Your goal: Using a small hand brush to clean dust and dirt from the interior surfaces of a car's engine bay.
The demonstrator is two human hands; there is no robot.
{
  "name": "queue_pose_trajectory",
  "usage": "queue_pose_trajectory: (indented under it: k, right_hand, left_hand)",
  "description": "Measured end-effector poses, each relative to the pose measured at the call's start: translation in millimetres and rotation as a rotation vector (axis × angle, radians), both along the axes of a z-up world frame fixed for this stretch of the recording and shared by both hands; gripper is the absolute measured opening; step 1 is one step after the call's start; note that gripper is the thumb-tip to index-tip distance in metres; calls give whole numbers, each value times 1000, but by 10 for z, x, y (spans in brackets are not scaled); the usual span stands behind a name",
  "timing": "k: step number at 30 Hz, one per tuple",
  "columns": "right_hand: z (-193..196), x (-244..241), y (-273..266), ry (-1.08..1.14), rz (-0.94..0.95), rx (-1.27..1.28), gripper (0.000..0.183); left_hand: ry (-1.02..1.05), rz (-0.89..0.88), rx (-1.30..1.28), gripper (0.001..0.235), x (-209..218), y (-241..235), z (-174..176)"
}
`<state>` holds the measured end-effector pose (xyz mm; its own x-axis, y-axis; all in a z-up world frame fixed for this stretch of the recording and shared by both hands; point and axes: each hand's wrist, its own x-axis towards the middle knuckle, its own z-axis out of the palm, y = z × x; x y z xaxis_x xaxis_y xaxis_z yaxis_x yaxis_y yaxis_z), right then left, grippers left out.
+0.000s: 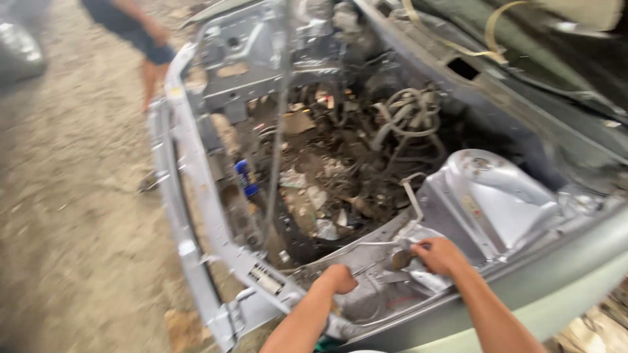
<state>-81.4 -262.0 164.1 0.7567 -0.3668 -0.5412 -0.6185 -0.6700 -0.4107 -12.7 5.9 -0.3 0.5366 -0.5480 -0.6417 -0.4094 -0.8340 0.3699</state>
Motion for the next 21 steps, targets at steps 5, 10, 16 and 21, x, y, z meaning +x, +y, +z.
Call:
queue_pose_trajectory:
  k: [5,10,16,21]
  right_hand:
    - [-719,-64,-288,-26,180,-260,43]
    - [-562,-185,-171,-33,29,-80,38]
    - [-565,-250,-65,-24,226,-217,44]
    - [-622,-205,-16,-42,317,-327,42]
  left_hand:
    - [-21,285,-178,46,-144,295,342]
    - [-139,238,-192,43,-275,290,509]
    - [-244,130,-148,37,-390,353,454]
    - [-301,88,-184,34,-411,411,638]
